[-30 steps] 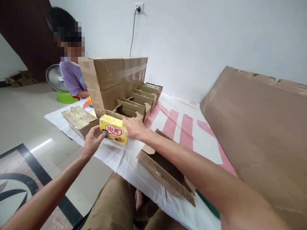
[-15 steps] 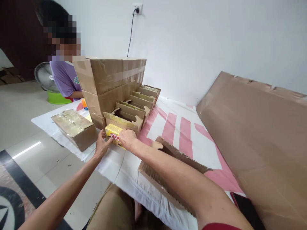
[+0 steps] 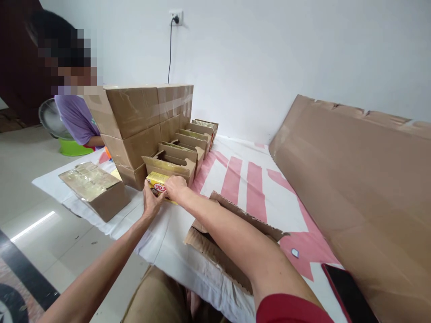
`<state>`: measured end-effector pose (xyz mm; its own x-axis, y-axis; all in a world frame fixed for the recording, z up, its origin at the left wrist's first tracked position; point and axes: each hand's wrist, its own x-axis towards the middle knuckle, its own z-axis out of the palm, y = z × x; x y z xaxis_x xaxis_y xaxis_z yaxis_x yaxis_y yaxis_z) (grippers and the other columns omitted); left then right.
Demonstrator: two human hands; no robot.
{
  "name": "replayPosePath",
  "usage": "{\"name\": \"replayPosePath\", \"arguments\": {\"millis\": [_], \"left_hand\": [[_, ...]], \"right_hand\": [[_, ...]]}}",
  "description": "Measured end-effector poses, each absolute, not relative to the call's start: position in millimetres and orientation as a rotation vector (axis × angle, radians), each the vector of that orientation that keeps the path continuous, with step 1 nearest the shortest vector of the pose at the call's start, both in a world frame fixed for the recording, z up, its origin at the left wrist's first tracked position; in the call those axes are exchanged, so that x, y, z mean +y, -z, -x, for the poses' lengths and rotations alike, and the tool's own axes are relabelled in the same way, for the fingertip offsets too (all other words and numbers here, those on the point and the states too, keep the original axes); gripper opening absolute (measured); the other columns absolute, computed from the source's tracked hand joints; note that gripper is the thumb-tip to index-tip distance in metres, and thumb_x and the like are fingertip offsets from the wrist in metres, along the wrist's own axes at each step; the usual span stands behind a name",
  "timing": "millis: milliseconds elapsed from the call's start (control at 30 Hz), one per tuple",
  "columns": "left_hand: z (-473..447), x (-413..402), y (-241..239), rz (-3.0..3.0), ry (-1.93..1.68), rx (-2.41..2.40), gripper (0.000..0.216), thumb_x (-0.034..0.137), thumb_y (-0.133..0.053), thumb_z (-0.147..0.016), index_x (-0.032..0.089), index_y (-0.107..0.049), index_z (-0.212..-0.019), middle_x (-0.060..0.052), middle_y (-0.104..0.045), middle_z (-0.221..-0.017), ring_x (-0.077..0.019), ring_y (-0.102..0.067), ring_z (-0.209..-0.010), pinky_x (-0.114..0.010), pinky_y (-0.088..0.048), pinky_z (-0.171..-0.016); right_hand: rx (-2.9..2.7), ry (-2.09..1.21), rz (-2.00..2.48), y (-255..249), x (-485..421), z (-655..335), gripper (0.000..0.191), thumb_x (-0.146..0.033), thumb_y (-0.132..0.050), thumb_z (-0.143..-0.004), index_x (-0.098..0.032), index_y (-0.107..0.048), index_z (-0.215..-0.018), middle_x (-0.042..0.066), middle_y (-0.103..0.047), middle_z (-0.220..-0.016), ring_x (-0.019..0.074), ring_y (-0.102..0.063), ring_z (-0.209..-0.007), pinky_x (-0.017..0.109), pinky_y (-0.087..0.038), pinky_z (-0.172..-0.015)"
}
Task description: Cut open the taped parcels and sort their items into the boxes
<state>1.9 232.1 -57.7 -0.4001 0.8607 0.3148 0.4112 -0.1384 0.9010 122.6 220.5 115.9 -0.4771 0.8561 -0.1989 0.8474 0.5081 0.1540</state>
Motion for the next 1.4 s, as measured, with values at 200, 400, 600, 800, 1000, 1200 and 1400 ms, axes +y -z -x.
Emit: {"name": "replayPosePath", "arguments": {"millis": [200,400,600,800,1000,1200,1400], "left_hand": [[-22,264,52,-1.402,-1.544,1.757,0.108,0.026,-0.084,-0.069,0.01,-0.025,-0.158,-0.027,-0.045,-0.153,-0.0411,-0.043,-0.147,-0.052,-0.037,-0.122],[-29,291,38,-1.418,-1.454,1.754,0.109,0.024,-0.081,-0.07,0.012,-0.022,-0.16,-0.025,-0.043,-0.158,-0.0388,-0.041,-0.15,-0.051,-0.034,-0.124],[-28,276,20,-1.448,-1.393,1.773,0.114,0.021,-0.078,-0.07,0.002,-0.014,-0.162,-0.031,-0.016,-0.171,-0.0411,-0.009,-0.162,-0.053,-0.014,-0.131],[-20,140,28,-1.865,-1.31,1.293,0.09,0.034,-0.069,-0.084,0.022,-0.028,-0.163,-0.019,-0.036,-0.167,-0.0371,-0.04,-0.152,-0.059,-0.036,-0.122],[-71,61,32,-1.48,-1.026,0.943,0.105,0.051,-0.081,-0.079,0.025,-0.026,-0.164,-0.019,-0.043,-0.163,-0.037,-0.045,-0.148,-0.05,-0.047,-0.115],[-53,83,24,-1.116,-1.262,1.051,0.108,0.042,-0.088,-0.069,0.023,-0.032,-0.16,-0.016,-0.062,-0.142,-0.0285,-0.068,-0.119,-0.036,-0.058,-0.093],[26,150,12,-0.998,-1.653,1.255,0.096,0.034,-0.088,-0.058,0.017,-0.05,-0.145,-0.009,-0.073,-0.113,-0.0243,-0.071,-0.102,-0.038,-0.056,-0.095]], "right_hand": [[2.631,-0.061,-1.47,-160,230,-168,0.029,-0.03,-0.055,-0.102,-0.012,-0.069,-0.122,0.017,-0.075,-0.121,0.0282,-0.071,-0.113,0.039,-0.054,-0.094],[2.949,0.076,-1.767,-212,159,-269,0.03,-0.031,-0.055,-0.096,-0.021,-0.075,-0.115,0.004,-0.079,-0.114,0.024,-0.073,-0.103,0.038,-0.055,-0.093],[2.722,0.232,-2.531,-189,45,-392,0.037,-0.055,-0.064,-0.092,-0.026,-0.078,-0.111,0.005,-0.081,-0.108,0.0276,-0.075,-0.098,0.041,-0.061,-0.086],[2.416,0.615,-2.61,-91,-38,-459,0.055,-0.062,-0.065,-0.086,-0.027,-0.072,-0.128,0.011,-0.08,-0.115,0.0299,-0.078,-0.087,0.036,-0.062,-0.059],[2.413,0.946,-2.628,-27,-48,-412,0.09,-0.055,-0.076,-0.076,-0.022,-0.047,-0.155,0.017,-0.069,-0.138,0.0358,-0.072,-0.117,0.042,-0.064,-0.087],[2.618,1.241,-2.555,-31,4,-346,0.077,-0.048,-0.067,-0.088,-0.023,-0.04,-0.157,0.016,-0.067,-0.141,0.0291,-0.074,-0.108,0.036,-0.063,-0.077],[2.91,1.38,-2.242,-34,113,-255,0.078,-0.038,-0.073,-0.084,-0.026,-0.042,-0.154,0.012,-0.067,-0.14,0.0276,-0.072,-0.11,0.04,-0.061,-0.087]]}}
